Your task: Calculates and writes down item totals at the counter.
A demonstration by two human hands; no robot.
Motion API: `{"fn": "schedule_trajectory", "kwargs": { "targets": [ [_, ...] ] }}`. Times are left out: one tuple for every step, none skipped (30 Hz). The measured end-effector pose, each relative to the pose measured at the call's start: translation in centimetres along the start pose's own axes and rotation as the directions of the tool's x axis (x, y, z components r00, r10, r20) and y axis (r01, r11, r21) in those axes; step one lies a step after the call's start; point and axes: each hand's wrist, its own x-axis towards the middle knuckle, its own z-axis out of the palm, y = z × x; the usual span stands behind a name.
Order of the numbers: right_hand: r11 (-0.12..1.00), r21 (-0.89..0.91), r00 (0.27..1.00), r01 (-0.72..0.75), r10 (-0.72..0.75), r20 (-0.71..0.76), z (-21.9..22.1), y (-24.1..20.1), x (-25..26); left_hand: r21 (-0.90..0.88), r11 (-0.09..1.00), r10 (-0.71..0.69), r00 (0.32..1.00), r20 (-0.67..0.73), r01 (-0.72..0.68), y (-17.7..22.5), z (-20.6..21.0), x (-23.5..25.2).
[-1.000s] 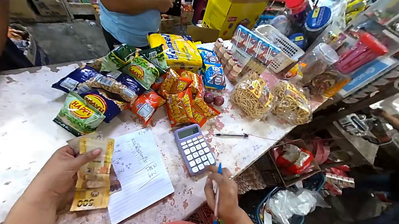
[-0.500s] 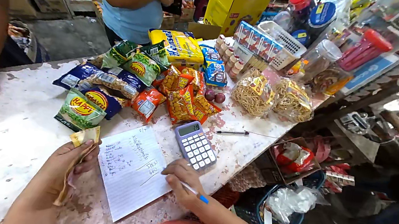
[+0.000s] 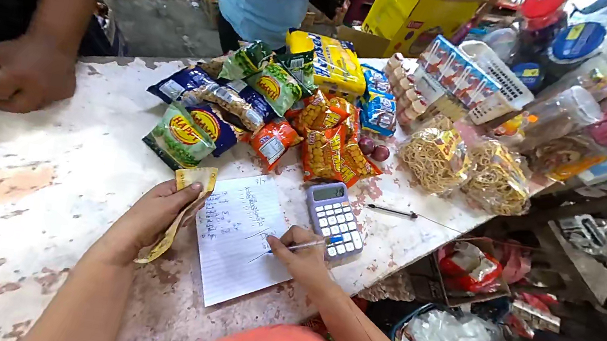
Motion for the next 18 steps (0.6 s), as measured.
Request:
{"fn": "schedule_trajectory", "kwargs": {
  "targets": [
    [0.998,-0.045,0.999,0.035,-0.034,0.008,0.08,0.07,-0.08,-0.004,1.0,0.0,1.0,0.002,0.0,-0.02,-0.02,0.07],
    [0.995,-0.078,0.998,0.055,-0.054,0.021,0.03,0.09,-0.15,-0.007,1.0,0.001,1.0,0.002,-0.001,-0.06,-0.02,0.14],
    [0.994,-0.09,0.997,0.065,-0.062,0.038,-0.05,0.11,-0.19,-0.011,1.0,0.001,1.0,0.001,-0.001,-0.1,-0.04,0.21],
    [0.993,-0.095,0.997,0.068,-0.063,0.052,-0.1,0.08,-0.19,-0.014,1.0,0.003,1.0,-0.003,-0.003,-0.2,-0.06,0.3],
    [0.993,-0.098,0.997,0.064,-0.059,0.058,-0.11,0.01,-0.19,-0.015,1.0,0.004,1.0,-0.006,-0.004,-0.32,-0.07,0.34],
    [0.993,-0.096,0.997,0.065,-0.061,0.047,-0.09,-0.02,-0.13,-0.02,1.0,0.007,1.0,-0.007,-0.007,-0.39,-0.07,0.38],
    [0.994,-0.087,0.998,0.06,-0.058,0.027,-0.07,-0.04,-0.06,-0.021,1.0,0.008,1.0,-0.003,-0.008,-0.4,-0.03,0.45],
    [0.996,-0.073,0.999,0.05,-0.049,0.009,-0.07,-0.05,-0.02,-0.023,1.0,0.009,1.0,-0.002,-0.009,-0.38,0.03,0.49],
    [0.997,-0.068,0.999,0.035,-0.034,0.002,-0.08,-0.12,0.01,-0.025,1.0,0.011,1.0,0.0,-0.011,-0.36,0.04,0.51],
    [0.997,-0.078,1.0,0.026,-0.025,0.008,-0.07,-0.21,0.0,-0.028,1.0,0.012,1.0,-0.001,-0.012,-0.39,0.02,0.5],
    [0.995,-0.094,1.0,0.022,-0.021,0.017,-0.06,-0.25,-0.03,-0.032,0.999,0.012,1.0,-0.002,-0.012,-0.48,-0.02,0.46],
    [0.995,-0.101,1.0,0.021,-0.018,0.024,-0.12,-0.25,-0.02,-0.034,0.999,0.011,1.0,-0.002,-0.011,-0.56,-0.06,0.5],
    [0.996,-0.09,1.0,0.016,-0.014,0.025,-0.27,-0.26,0.03,-0.036,0.999,0.012,1.0,-0.004,-0.012,-0.6,-0.06,0.6],
    [0.998,-0.064,1.0,0.002,0.0,0.027,-0.43,-0.28,0.05,-0.036,0.999,0.011,1.0,-0.008,-0.011,-0.62,-0.01,0.67],
    [0.999,-0.048,1.0,-0.005,0.007,0.028,-0.52,-0.3,0.02,-0.036,0.999,0.01,1.0,-0.013,-0.01,-0.7,-0.02,0.74],
    [0.999,-0.045,1.0,0.002,-0.001,0.027,-0.53,-0.31,-0.06,-0.029,1.0,0.008,1.0,-0.018,-0.008,-0.73,0.0,0.75],
    [0.998,-0.052,1.0,0.02,-0.019,0.011,-0.45,-0.3,-0.13,-0.026,1.0,0.008,1.0,-0.023,-0.009,-0.65,0.08,0.69],
    [0.998,-0.051,0.999,0.043,-0.043,-0.018,-0.38,-0.2,-0.14,-0.028,1.0,0.007,1.0,-0.029,-0.008,-0.53,0.16,0.61]
  ]
}}
